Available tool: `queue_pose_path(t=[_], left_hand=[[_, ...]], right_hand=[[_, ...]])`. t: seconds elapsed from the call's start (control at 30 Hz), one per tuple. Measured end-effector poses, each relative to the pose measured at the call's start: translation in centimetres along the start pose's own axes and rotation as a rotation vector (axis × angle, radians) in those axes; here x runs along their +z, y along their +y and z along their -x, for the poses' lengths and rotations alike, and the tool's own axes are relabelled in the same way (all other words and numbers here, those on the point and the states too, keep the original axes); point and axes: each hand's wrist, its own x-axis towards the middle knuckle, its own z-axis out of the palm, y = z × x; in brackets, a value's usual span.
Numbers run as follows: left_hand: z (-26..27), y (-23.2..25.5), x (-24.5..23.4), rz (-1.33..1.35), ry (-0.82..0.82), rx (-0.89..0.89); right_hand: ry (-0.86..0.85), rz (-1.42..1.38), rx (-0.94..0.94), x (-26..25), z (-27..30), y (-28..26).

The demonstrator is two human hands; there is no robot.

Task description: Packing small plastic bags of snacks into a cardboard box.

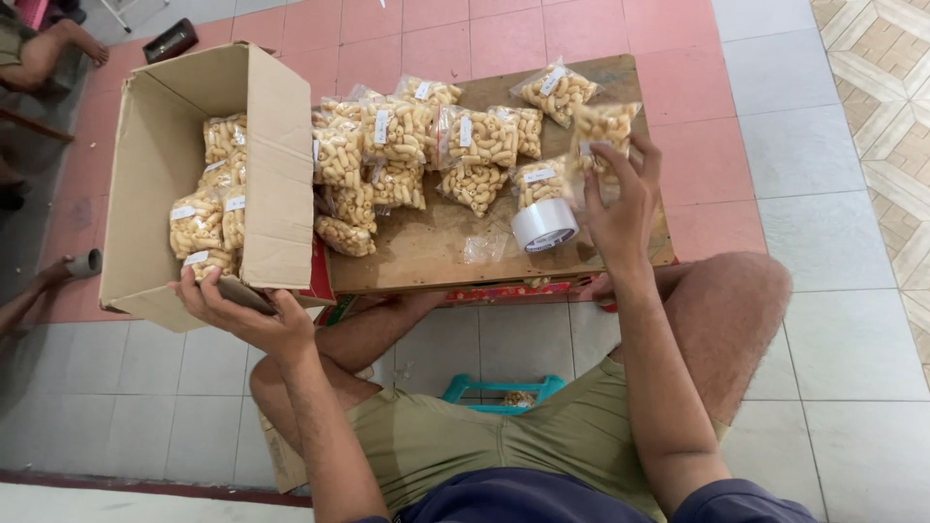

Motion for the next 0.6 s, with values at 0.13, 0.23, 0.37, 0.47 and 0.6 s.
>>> queue_pose_path(t=[0.13, 0.23, 0.37, 0.47, 0.6], left_hand=[[0.3, -0.1, -0.1, 0.002, -0.024, -0.018], [0.3, 0.1, 0.0, 0.009, -0.023, -0.035], [0.3, 0.2, -0.1, 0.012, -0.025, -0.027], [0.4, 0.0, 0.0, 0.007, -0.026, -0.021], [0.3, 0.0, 0.0, 0.007, -0.023, -0.018]], right_hand=[[0.098, -0.264, -0.152, -0.3, 0.3, -2.8], [0.046, -0.524, -0.057, 0.1, 0.6, -3.7], [0.008, -0.563, -0.023, 0.5, 0.9, -3.8], [-0.003, -0.594, -0.051, 0.7, 0.9, -3.7], [-0.005, -0.582, -0.047, 0.8, 1.0, -3.4]])
